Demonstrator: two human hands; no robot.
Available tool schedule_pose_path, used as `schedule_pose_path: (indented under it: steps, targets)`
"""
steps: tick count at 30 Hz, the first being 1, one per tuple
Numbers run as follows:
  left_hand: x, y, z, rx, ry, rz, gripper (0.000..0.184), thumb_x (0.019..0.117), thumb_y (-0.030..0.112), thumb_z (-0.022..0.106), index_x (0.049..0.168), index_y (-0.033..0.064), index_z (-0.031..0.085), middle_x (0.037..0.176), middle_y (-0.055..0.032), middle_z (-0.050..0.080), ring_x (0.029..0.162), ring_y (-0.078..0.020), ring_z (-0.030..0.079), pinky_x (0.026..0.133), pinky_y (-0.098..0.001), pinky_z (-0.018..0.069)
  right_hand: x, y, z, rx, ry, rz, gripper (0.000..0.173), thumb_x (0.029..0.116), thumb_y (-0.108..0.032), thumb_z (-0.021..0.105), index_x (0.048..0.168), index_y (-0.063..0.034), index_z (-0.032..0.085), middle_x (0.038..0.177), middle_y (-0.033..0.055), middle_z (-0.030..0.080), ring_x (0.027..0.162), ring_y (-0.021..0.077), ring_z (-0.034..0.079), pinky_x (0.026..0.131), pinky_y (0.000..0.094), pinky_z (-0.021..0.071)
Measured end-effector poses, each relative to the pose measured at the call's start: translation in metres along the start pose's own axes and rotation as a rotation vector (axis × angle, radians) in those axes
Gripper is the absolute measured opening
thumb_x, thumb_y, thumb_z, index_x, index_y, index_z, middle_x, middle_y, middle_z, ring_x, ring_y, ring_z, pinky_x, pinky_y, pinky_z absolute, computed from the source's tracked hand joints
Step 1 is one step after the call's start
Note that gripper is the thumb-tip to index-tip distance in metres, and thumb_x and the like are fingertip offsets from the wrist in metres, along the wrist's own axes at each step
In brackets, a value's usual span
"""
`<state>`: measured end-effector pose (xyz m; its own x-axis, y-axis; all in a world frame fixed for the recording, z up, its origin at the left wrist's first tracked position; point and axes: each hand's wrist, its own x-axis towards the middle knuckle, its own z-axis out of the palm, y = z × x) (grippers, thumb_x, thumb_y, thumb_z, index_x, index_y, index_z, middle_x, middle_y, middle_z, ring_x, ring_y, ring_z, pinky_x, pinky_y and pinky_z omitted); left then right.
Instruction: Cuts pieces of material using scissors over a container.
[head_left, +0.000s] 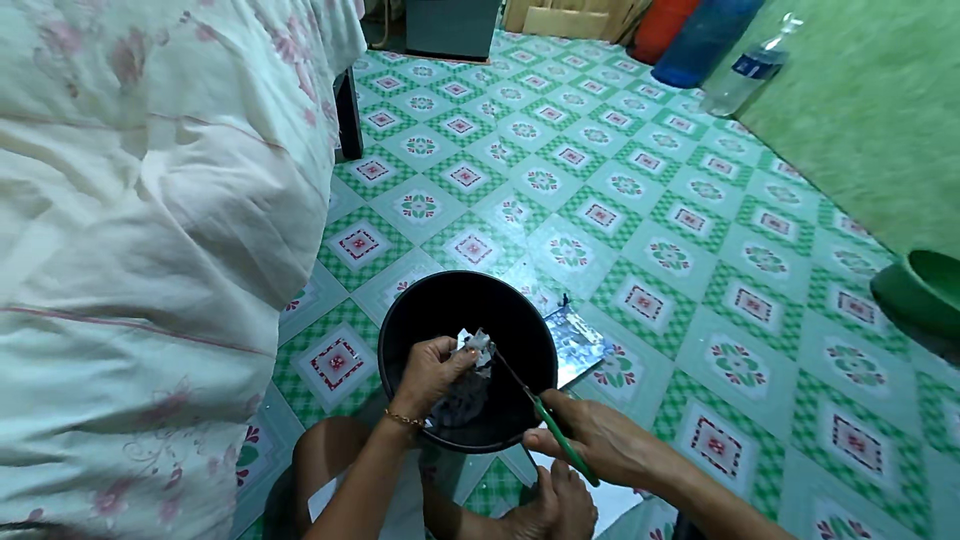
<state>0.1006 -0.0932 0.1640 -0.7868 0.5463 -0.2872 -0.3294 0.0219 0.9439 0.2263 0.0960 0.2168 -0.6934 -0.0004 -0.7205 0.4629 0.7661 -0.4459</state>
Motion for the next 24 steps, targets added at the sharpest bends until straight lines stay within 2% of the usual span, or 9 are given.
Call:
schedule_pose_path:
  steps: [3,5,7,10,14,18,24]
  targets:
    - [-0.001,-0.004,-0.001,0.049,-0.057,0.062,0.009,0.0937,-0.003,0.064,0.086,0.0006,0.064,0.068,0.0072,0.062,0.062,0.0017,0.061,0.065,-0.0165,0.0537,-0.004,-0.010,-0.001,-0.066,-0.041,0.015,0.074,0.0955,-0.065,0.055,0.132,-0.0011,0.054,0.097,0.0201,0.065,0.089,0.0371,0.064,0.079,0.0576,0.0493]
    - [0.001,-0.010,-0.003,0.136,-0.086,0.163,0.006,0.0915,-0.002,0.066,0.086,-0.0002,0.065,0.070,0.0076,0.062,0.062,0.0041,0.058,0.065,-0.0148,0.0516,-0.005,-0.013,-0.001,-0.078,-0.050,0.008,0.074,0.0959,-0.065,0.055,0.132,-0.0009,0.053,0.097,0.0202,0.065,0.090,0.0369,0.064,0.079,0.0571,0.0492]
    - [0.002,-0.018,-0.004,0.229,-0.096,0.287,0.007,0.0903,0.003,0.068,0.090,-0.0040,0.069,0.075,0.0042,0.064,0.066,0.0066,0.056,0.066,-0.0125,0.0483,-0.003,-0.013,0.000,-0.066,-0.053,-0.004,0.073,0.0963,-0.065,0.054,0.131,-0.0008,0.054,0.095,0.0192,0.065,0.088,0.0355,0.064,0.079,0.0560,0.0491]
    - [0.003,-0.023,-0.003,0.267,-0.072,0.400,0.012,0.0905,0.006,0.068,0.088,-0.0057,0.069,0.077,0.0010,0.065,0.068,0.0071,0.056,0.067,-0.0115,0.0480,0.000,-0.005,0.003,-0.003,-0.023,-0.053,0.071,0.0959,-0.066,0.053,0.123,-0.0014,0.058,0.090,0.0156,0.064,0.082,0.0312,0.064,0.076,0.0526,0.0496]
    - [0.000,-0.017,-0.002,0.215,-0.075,0.324,0.010,0.0912,0.004,0.066,0.083,-0.0020,0.066,0.071,0.0068,0.061,0.064,0.0073,0.056,0.065,-0.0121,0.0482,0.004,0.002,0.009,0.080,0.081,-0.153,0.063,0.0952,-0.061,0.059,0.109,-0.0003,0.062,0.080,0.0096,0.062,0.070,0.0216,0.062,0.068,0.0421,0.0510]
    - [0.000,-0.007,-0.004,0.116,-0.096,0.168,0.013,0.0950,-0.001,0.061,0.083,0.0009,0.065,0.066,0.0094,0.060,0.060,0.0045,0.057,0.062,-0.0143,0.0508,0.003,0.002,0.013,0.087,0.179,-0.212,0.056,0.0950,-0.052,0.065,0.104,0.0029,0.064,0.075,0.0100,0.061,0.065,0.0194,0.060,0.063,0.0377,0.0496]
    - [0.001,-0.009,-0.005,0.159,-0.201,0.166,0.012,0.0950,0.001,0.061,0.085,0.0009,0.066,0.068,0.0099,0.060,0.061,0.0057,0.057,0.062,-0.0135,0.0503,0.004,-0.006,0.008,-0.007,0.082,-0.107,0.068,0.0945,-0.064,0.058,0.117,0.0006,0.061,0.084,0.0148,0.063,0.078,0.0302,0.062,0.071,0.0505,0.0488]
